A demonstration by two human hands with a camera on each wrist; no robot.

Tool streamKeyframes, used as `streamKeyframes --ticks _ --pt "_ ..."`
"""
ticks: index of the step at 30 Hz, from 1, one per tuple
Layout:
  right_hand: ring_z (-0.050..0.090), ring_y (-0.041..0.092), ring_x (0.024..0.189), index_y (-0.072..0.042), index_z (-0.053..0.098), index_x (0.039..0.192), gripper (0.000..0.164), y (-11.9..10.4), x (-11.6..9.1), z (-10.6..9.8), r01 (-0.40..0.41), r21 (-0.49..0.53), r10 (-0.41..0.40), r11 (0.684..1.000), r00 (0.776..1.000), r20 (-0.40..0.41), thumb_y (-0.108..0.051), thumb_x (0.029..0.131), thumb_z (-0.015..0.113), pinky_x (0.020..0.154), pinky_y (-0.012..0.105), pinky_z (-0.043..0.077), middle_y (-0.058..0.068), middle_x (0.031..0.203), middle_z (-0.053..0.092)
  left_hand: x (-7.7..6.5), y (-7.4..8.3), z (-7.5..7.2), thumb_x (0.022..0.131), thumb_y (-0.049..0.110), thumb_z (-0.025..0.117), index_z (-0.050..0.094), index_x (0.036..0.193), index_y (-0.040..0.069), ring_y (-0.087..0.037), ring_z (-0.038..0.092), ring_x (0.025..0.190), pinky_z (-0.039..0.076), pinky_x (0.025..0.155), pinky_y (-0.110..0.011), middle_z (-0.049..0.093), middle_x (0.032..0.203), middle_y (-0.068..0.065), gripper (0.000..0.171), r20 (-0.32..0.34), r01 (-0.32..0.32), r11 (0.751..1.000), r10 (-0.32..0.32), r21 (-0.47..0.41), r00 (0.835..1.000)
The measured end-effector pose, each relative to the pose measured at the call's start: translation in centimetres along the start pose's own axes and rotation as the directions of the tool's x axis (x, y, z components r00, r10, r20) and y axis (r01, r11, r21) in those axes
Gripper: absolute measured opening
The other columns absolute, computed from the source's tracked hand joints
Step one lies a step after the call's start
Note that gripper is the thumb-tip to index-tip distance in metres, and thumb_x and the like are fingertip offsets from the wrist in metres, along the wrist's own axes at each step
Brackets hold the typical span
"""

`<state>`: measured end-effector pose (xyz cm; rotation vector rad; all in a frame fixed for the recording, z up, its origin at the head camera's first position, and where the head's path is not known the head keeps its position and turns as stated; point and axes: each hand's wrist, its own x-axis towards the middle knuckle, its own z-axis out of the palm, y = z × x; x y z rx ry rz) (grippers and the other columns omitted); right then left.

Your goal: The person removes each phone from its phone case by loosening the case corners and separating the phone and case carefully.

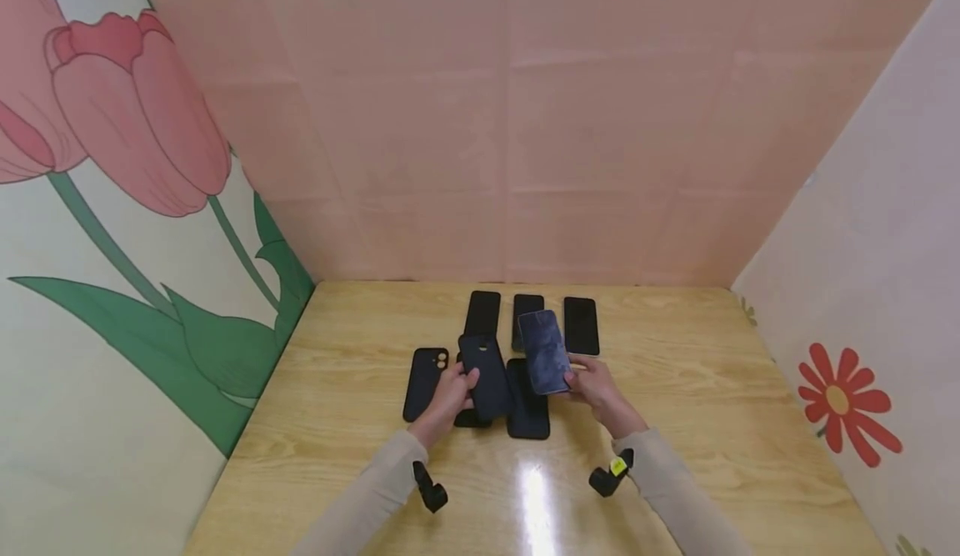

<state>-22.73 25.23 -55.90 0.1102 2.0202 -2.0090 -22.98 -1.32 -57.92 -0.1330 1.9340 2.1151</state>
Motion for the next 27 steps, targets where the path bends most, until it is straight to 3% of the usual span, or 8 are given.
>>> streamKeyframes --ticks 9,20,27 --pt "0.064 0.015 0.077 0.02 0.022 0.144 0.054 0.0 0.5 -2.7 -0.04 0.009 0.04 0.999 0.993 -0.107 0.017 0.094 0.04 0.075 0.035 0.058 0.016 0.099 0.063 0.0 -0.4 0.5 0.103 0.014 0.052 0.045 0.133 -0.004 -0.03 0.064 0.101 0.056 0.079 -0.045 0.058 0.118 -0.02 0.037 -0.003 0.04 0.999 -0.041 -0.036 0.999" --pt "0.06 0.012 0.077 0.019 0.02 0.146 0.053 0.0 1.5 -6.1 -0.056 -0.007 0.054 0.998 0.988 -0.144 0.01 0.098 0.039 0.079 0.035 0.057 0.008 0.094 0.058 0.0 -0.7 0.2 0.101 0.014 0.054 0.046 0.128 0.002 -0.025 0.064 0.091 0.055 0.072 -0.04 0.059 0.113 -0.017 0.03 -0.016 0.036 0.999 -0.036 -0.01 0.999" --pt "0.064 0.014 0.08 0.018 0.01 0.148 0.056 0.0 1.9 -8.5 -0.089 0.049 0.096 0.995 0.986 -0.14 0.009 0.099 0.035 0.077 0.031 0.056 0.019 0.105 0.058 -0.1 -0.6 0.2 0.102 0.016 0.054 0.044 0.136 0.002 -0.024 0.065 0.093 0.056 0.076 -0.042 0.06 0.113 -0.017 0.038 0.029 0.044 0.999 -0.044 0.0 0.999"
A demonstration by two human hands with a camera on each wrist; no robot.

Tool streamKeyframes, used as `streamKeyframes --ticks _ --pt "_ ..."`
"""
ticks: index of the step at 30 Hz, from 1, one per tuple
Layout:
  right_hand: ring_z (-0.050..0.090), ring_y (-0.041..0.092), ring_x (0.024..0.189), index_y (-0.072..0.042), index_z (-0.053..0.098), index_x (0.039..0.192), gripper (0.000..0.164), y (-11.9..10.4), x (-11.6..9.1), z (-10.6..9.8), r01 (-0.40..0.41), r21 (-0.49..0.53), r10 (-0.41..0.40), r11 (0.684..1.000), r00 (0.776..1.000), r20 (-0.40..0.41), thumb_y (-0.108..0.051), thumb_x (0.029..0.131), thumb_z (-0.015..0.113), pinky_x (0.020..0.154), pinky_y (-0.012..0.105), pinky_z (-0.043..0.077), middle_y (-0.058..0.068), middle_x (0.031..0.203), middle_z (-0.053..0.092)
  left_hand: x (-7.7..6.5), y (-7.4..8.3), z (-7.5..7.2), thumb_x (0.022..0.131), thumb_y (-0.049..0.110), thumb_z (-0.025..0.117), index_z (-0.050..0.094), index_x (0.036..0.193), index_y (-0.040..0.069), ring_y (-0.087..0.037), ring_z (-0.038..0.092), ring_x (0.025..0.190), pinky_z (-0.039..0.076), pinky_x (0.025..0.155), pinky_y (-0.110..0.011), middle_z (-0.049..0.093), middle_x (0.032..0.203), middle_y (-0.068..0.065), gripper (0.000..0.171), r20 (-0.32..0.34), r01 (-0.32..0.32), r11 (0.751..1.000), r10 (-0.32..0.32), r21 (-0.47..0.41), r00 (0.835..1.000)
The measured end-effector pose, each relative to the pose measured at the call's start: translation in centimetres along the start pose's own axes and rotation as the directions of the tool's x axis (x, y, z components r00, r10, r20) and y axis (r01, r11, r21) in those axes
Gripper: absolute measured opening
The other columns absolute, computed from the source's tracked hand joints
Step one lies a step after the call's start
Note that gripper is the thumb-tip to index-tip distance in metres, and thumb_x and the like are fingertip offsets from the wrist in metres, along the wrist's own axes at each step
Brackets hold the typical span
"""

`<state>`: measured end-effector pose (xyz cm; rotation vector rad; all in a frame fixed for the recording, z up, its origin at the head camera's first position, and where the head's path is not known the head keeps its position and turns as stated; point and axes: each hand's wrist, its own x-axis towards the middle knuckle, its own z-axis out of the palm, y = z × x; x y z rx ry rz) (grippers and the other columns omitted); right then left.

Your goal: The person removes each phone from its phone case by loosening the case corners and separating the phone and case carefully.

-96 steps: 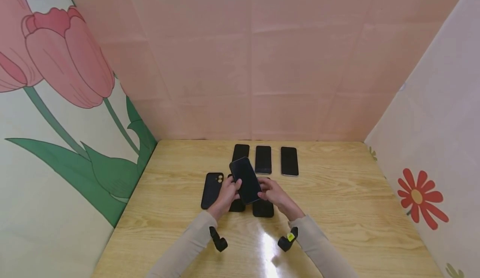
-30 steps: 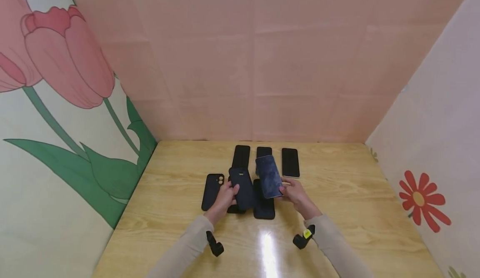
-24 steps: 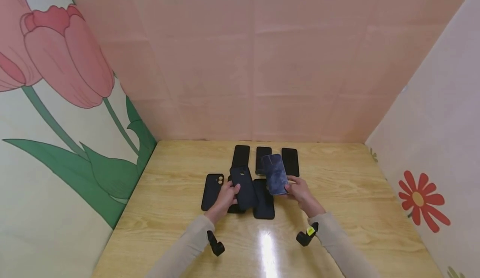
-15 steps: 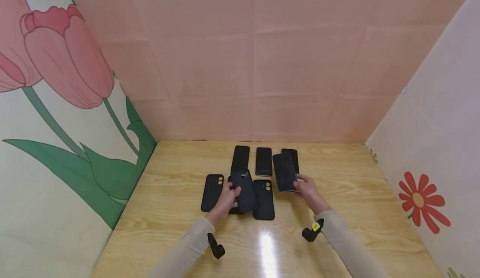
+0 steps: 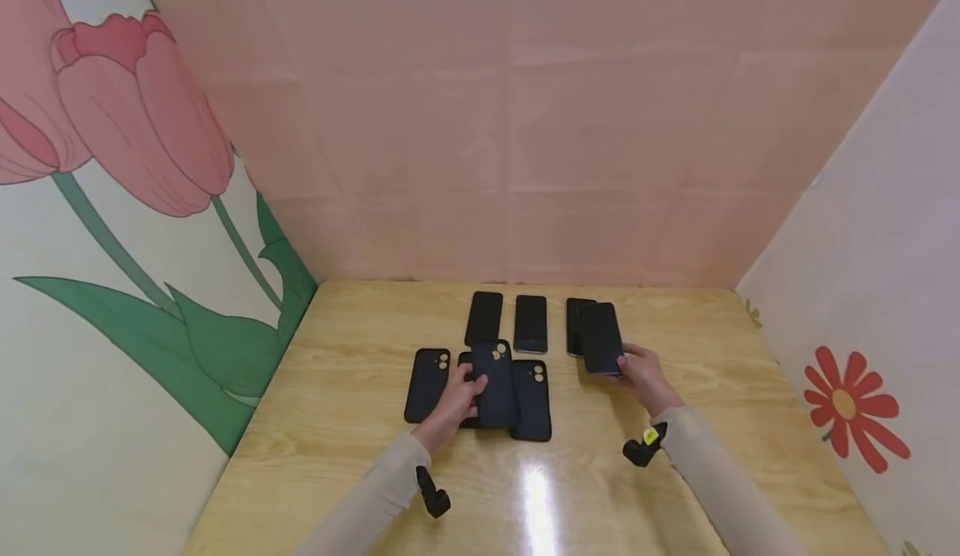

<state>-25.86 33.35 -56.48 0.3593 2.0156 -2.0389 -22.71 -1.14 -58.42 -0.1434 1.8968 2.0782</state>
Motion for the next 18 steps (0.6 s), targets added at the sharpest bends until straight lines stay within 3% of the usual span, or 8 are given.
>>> streamKeyframes --ticks 4,9,13,18 --pt "0.065 0.015 0.084 0.018 0.008 0.149 0.058 0.2 0.0 -1.3 0.0 0.043 0.0 0.999 1.0 -0.008 0.01 0.098 0.035 0.081 0.033 0.056 0.026 0.111 0.056 0.2 0.1 0.1 0.103 0.018 0.053 0.042 0.14 0.003 -0.024 0.065 0.096 0.055 0.079 -0.043 0.061 0.115 -0.016 0.042 0.017 0.017 1.0 -0.018 0.008 1.0" --pt "0.062 0.014 0.088 0.016 0.006 0.15 0.058 0.2 0.3 -2.4 -0.002 0.065 0.005 0.998 0.999 -0.036 0.011 0.098 0.032 0.09 0.036 0.053 0.042 0.137 0.03 0.4 0.1 0.2 0.103 0.019 0.053 0.042 0.142 0.004 -0.024 0.065 0.097 0.055 0.08 -0.042 0.062 0.116 -0.015 0.044 0.014 0.031 1.0 -0.031 0.008 0.999" --pt "0.061 0.015 0.097 0.012 0.004 0.151 0.058 0.1 0.6 -2.9 -0.025 0.08 0.03 0.997 0.998 -0.051 0.01 0.099 0.03 0.095 0.037 0.05 0.042 0.149 0.016 0.4 0.0 0.4 0.102 0.019 0.054 0.043 0.142 0.004 -0.023 0.064 0.097 0.055 0.08 -0.042 0.062 0.117 -0.014 0.044 0.015 0.024 1.0 -0.025 0.019 1.0" --pt "0.051 0.026 0.121 0.01 0.002 0.152 0.058 0.1 1.0 -3.3 -0.04 0.125 0.053 0.991 0.993 -0.108 0.008 0.099 0.026 0.098 0.034 0.048 0.037 0.155 0.008 0.2 0.0 0.5 0.102 0.019 0.056 0.047 0.139 0.005 -0.023 0.066 0.095 0.056 0.079 -0.042 0.066 0.112 -0.013 0.041 0.019 0.012 1.0 -0.012 0.02 1.0"
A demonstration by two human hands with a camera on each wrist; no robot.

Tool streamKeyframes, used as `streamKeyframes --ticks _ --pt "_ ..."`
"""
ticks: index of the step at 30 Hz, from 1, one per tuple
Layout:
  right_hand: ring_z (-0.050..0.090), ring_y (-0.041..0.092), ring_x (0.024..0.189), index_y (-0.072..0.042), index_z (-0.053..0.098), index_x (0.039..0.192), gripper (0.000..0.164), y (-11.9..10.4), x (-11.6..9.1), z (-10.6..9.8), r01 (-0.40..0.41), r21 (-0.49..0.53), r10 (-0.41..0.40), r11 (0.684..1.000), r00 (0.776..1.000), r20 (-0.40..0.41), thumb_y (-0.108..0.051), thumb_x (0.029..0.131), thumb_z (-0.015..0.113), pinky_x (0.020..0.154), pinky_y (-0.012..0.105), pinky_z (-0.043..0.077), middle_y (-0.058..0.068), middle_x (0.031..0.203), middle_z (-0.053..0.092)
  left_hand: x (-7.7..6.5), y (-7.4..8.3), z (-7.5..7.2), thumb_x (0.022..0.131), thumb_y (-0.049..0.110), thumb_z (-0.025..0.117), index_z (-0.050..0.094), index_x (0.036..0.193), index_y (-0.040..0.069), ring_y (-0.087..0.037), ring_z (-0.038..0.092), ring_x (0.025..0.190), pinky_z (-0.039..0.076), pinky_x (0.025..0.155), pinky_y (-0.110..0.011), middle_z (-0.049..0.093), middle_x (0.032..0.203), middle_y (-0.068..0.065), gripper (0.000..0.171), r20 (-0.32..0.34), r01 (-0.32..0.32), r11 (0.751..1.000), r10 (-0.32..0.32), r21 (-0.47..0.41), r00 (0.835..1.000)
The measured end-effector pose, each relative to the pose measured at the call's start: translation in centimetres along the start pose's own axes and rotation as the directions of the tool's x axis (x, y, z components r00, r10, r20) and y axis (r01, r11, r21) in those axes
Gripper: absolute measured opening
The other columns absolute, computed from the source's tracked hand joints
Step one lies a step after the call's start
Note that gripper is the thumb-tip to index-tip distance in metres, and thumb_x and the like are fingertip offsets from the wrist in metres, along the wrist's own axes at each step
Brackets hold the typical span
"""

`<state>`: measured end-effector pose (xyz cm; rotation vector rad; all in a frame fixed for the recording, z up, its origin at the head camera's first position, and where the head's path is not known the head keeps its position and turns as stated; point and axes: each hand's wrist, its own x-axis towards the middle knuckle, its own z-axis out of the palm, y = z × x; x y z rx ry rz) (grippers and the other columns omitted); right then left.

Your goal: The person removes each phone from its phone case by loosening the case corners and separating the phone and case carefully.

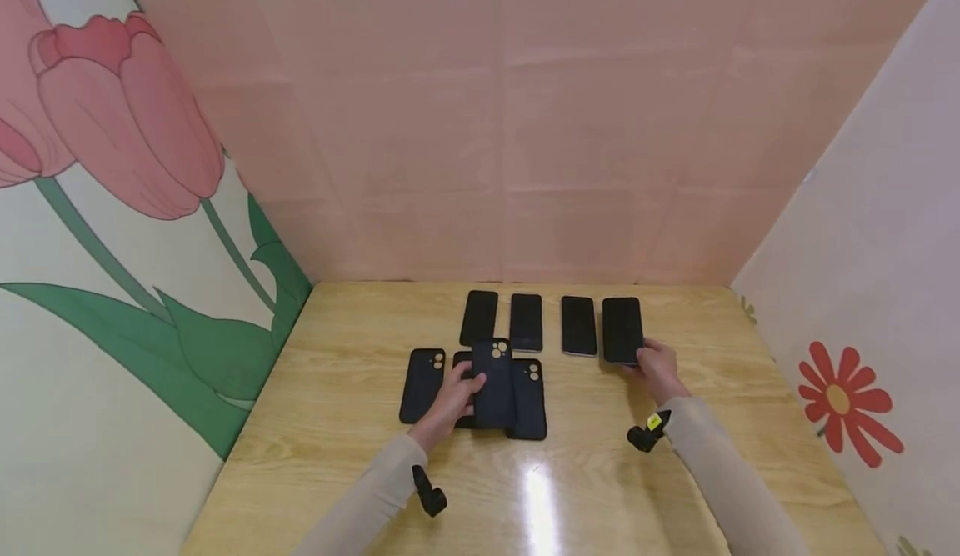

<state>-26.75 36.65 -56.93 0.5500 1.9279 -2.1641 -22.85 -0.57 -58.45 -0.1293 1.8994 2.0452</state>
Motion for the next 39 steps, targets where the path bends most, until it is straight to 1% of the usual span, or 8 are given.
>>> streamKeyframes --ticks 3,9,16,22,28,33,37,39 --pt "0.049 0.026 0.123 0.01 0.003 0.152 0.057 0.0 0.3 -0.2 0.001 0.02 0.0 1.0 0.999 -0.049 0.008 0.099 0.026 0.098 0.032 0.048 0.036 0.155 0.008 -0.1 -0.1 -0.1 0.101 0.018 0.057 0.048 0.139 0.004 -0.023 0.067 0.094 0.056 0.078 -0.041 0.067 0.11 -0.013 0.042 -0.005 0.0 1.0 0.0 0.001 1.0" --pt "0.06 0.019 0.101 0.012 0.008 0.151 0.056 0.3 0.9 -0.7 -0.002 -0.003 0.001 1.0 0.995 -0.103 0.008 0.099 0.029 0.094 0.032 0.05 0.038 0.153 0.012 0.0 -0.4 -0.4 0.101 0.019 0.058 0.047 0.139 0.004 -0.024 0.067 0.093 0.057 0.075 -0.041 0.067 0.11 -0.013 0.043 -0.01 0.004 1.0 -0.004 0.004 1.0" --pt "0.058 0.026 0.109 0.011 0.011 0.152 0.055 0.6 1.7 -1.0 -0.01 -0.034 0.005 0.999 0.989 -0.149 0.006 0.1 0.029 0.093 0.032 0.051 0.038 0.153 0.015 0.0 -0.3 -0.7 0.101 0.022 0.058 0.046 0.141 0.004 -0.023 0.067 0.095 0.057 0.076 -0.041 0.067 0.113 -0.012 0.046 -0.01 0.014 1.0 -0.014 0.02 1.0" --pt "0.061 0.025 0.101 0.014 0.014 0.15 0.055 1.2 2.3 -1.5 -0.01 -0.048 0.002 0.999 0.987 -0.159 0.006 0.099 0.031 0.09 0.034 0.053 0.039 0.152 0.017 -0.1 -0.4 -0.7 0.101 0.021 0.058 0.044 0.143 0.003 -0.023 0.067 0.095 0.057 0.077 -0.042 0.066 0.114 -0.013 0.048 -0.018 0.028 0.999 -0.027 0.031 0.999" --pt "0.055 0.029 0.112 0.012 0.012 0.152 0.056 1.6 2.7 -2.3 -0.005 -0.072 -0.006 0.997 0.989 -0.148 0.003 0.1 0.03 0.094 0.035 0.051 0.037 0.153 0.017 0.0 -0.5 -0.6 0.101 0.02 0.058 0.048 0.139 0.003 -0.024 0.067 0.095 0.057 0.076 -0.042 0.065 0.113 -0.014 0.043 -0.005 0.01 1.0 -0.01 0.024 1.0" --pt "0.052 0.035 0.118 0.012 0.02 0.151 0.054 1.5 3.2 -2.1 -0.023 -0.067 0.009 0.997 0.979 -0.202 0.004 0.099 0.035 0.094 0.037 0.051 0.035 0.151 0.022 0.0 -0.5 -0.7 0.101 0.02 0.058 0.047 0.141 0.003 -0.023 0.066 0.098 0.057 0.078 -0.041 0.064 0.117 -0.014 0.045 -0.02 0.024 0.999 -0.023 0.037 1.0" --pt "0.04 0.04 0.129 0.013 0.021 0.149 0.057 1.2 3.6 -1.9 -0.041 -0.085 0.02 0.996 0.973 -0.232 0.005 0.095 0.035 0.098 0.04 0.048 0.034 0.152 0.021 0.0 -0.5 -0.7 0.101 0.022 0.058 0.045 0.143 0.002 -0.025 0.064 0.104 0.056 0.082 -0.043 0.061 0.123 -0.015 0.048 -0.029 0.034 0.998 -0.033 0.054 0.999" --pt "0.035 0.041 0.131 0.016 0.021 0.148 0.059 1.0 3.8 -1.9 -0.044 -0.125 0.014 0.991 0.973 -0.231 0.004 0.093 0.037 0.102 0.042 0.044 0.035 0.152 0.02 0.1 -0.5 -0.6 0.101 0.022 0.059 0.044 0.143 0.002 -0.025 0.064 0.105 0.055 0.083 -0.044 0.061 0.124 -0.015 0.049 -0.038 0.041 0.997 -0.039 0.059 0.999"
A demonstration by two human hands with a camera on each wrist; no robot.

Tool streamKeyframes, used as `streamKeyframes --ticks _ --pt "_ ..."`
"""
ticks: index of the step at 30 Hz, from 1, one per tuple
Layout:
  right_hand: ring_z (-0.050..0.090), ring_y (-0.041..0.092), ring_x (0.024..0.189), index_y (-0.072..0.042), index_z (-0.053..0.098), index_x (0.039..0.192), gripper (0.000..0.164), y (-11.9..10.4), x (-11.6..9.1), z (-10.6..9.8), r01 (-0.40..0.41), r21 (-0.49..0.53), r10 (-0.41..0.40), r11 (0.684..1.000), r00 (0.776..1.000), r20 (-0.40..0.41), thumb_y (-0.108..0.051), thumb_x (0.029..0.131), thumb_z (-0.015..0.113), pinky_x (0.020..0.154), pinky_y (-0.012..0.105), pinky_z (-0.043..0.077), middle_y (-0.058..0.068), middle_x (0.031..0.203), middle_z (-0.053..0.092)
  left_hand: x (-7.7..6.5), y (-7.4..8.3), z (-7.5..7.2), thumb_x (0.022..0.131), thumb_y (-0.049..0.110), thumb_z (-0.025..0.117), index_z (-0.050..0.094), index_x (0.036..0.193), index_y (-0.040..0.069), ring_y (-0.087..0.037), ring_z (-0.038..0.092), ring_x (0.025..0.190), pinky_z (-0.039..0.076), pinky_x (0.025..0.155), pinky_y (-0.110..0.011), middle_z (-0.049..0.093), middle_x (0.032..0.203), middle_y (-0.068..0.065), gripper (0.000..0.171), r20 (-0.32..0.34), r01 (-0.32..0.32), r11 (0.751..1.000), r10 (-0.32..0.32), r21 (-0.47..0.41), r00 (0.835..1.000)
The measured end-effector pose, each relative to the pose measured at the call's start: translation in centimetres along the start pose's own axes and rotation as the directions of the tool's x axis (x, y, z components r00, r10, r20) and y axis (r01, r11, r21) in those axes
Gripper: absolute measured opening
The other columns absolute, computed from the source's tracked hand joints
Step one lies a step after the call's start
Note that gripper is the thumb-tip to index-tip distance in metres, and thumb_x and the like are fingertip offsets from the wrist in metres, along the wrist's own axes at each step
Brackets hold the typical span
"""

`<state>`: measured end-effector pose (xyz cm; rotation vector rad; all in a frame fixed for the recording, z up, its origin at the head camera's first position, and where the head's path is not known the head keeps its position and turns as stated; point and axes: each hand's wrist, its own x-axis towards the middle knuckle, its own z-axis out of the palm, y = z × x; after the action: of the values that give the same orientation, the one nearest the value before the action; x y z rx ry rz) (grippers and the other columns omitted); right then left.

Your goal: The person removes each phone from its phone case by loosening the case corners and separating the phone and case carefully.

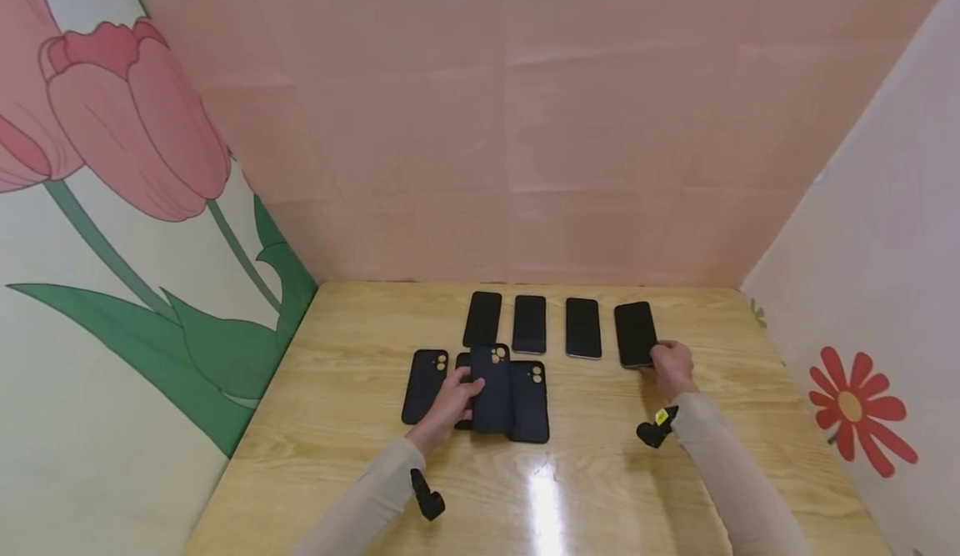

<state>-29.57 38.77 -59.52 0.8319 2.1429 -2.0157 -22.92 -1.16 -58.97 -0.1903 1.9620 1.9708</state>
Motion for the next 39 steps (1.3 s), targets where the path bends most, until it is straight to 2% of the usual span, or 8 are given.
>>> streamKeyframes --ticks 6,9,13,16,22,29,39 --pt "0.031 0.041 0.133 0.019 0.02 0.146 0.065 -0.4 0.4 -0.3 0.016 -0.149 -0.014 0.989 1.0 0.018 -0.003 0.091 0.046 0.11 0.048 0.034 0.036 0.152 0.02 0.2 0.0 0.2 0.1 0.021 0.059 0.045 0.141 0.0 -0.024 0.065 0.1 0.057 0.078 -0.042 0.062 0.12 -0.014 0.048 -0.015 -0.002 1.0 0.002 -0.006 1.0" --pt "0.028 0.042 0.137 0.017 0.018 0.147 0.068 -0.4 0.4 -0.4 0.025 -0.183 -0.022 0.983 1.0 0.017 -0.004 0.09 0.047 0.111 0.051 0.032 0.036 0.153 0.019 0.1 0.0 0.2 0.1 0.02 0.059 0.045 0.141 -0.001 -0.024 0.065 0.099 0.057 0.078 -0.041 0.062 0.119 -0.014 0.048 -0.011 -0.002 1.0 0.002 -0.012 1.0" --pt "0.024 0.043 0.139 0.016 0.013 0.149 0.07 -0.5 0.1 -0.4 0.025 -0.182 -0.02 0.983 0.999 0.03 -0.005 0.091 0.047 0.111 0.052 0.031 0.035 0.154 0.015 0.0 0.0 0.2 0.1 0.02 0.059 0.043 0.142 -0.002 -0.024 0.065 0.099 0.056 0.079 -0.042 0.062 0.119 -0.014 0.05 -0.009 0.006 1.0 -0.007 -0.011 1.0" --pt "0.027 0.043 0.136 0.016 0.012 0.148 0.07 -0.5 -0.1 -0.4 0.029 -0.19 -0.023 0.981 0.999 0.035 -0.005 0.091 0.047 0.109 0.052 0.034 0.035 0.154 0.015 0.0 -0.1 0.3 0.099 0.02 0.06 0.043 0.142 -0.003 -0.026 0.064 0.1 0.056 0.081 -0.043 0.061 0.12 -0.016 0.051 -0.013 0.01 1.0 -0.01 0.006 1.0" --pt "0.035 0.04 0.127 0.017 0.017 0.146 0.067 -0.3 -0.3 -0.6 0.019 -0.227 -0.018 0.974 1.0 0.004 -0.006 0.091 0.048 0.105 0.051 0.039 0.036 0.15 0.021 0.0 -0.3 0.7 0.098 0.02 0.062 0.044 0.141 -0.006 -0.024 0.063 0.099 0.056 0.079 -0.042 0.061 0.121 -0.016 0.053 -0.024 0.01 0.999 -0.009 0.036 1.0" --pt "0.037 0.042 0.126 0.017 0.023 0.143 0.065 -0.7 -0.7 -0.4 -0.01 -0.228 0.003 0.974 1.0 -0.03 -0.005 0.088 0.05 0.104 0.052 0.039 0.035 0.146 0.027 0.0 0.0 0.9 0.098 0.021 0.062 0.047 0.14 -0.003 -0.024 0.064 0.098 0.055 0.077 -0.04 0.062 0.118 -0.013 0.051 -0.016 0.008 0.999 -0.007 0.043 1.0" --pt "0.038 0.044 0.128 0.017 0.024 0.144 0.065 -0.4 -1.2 -0.6 -0.012 -0.237 0.008 0.971 1.0 -0.02 -0.006 0.089 0.047 0.103 0.051 0.038 0.036 0.149 0.026 -0.3 -0.2 1.5 0.099 0.019 0.061 0.047 0.139 -0.002 -0.022 0.067 0.094 0.057 0.077 -0.04 0.064 0.114 -0.013 0.048 0.04 -0.003 1.0 0.003 0.01 0.999"
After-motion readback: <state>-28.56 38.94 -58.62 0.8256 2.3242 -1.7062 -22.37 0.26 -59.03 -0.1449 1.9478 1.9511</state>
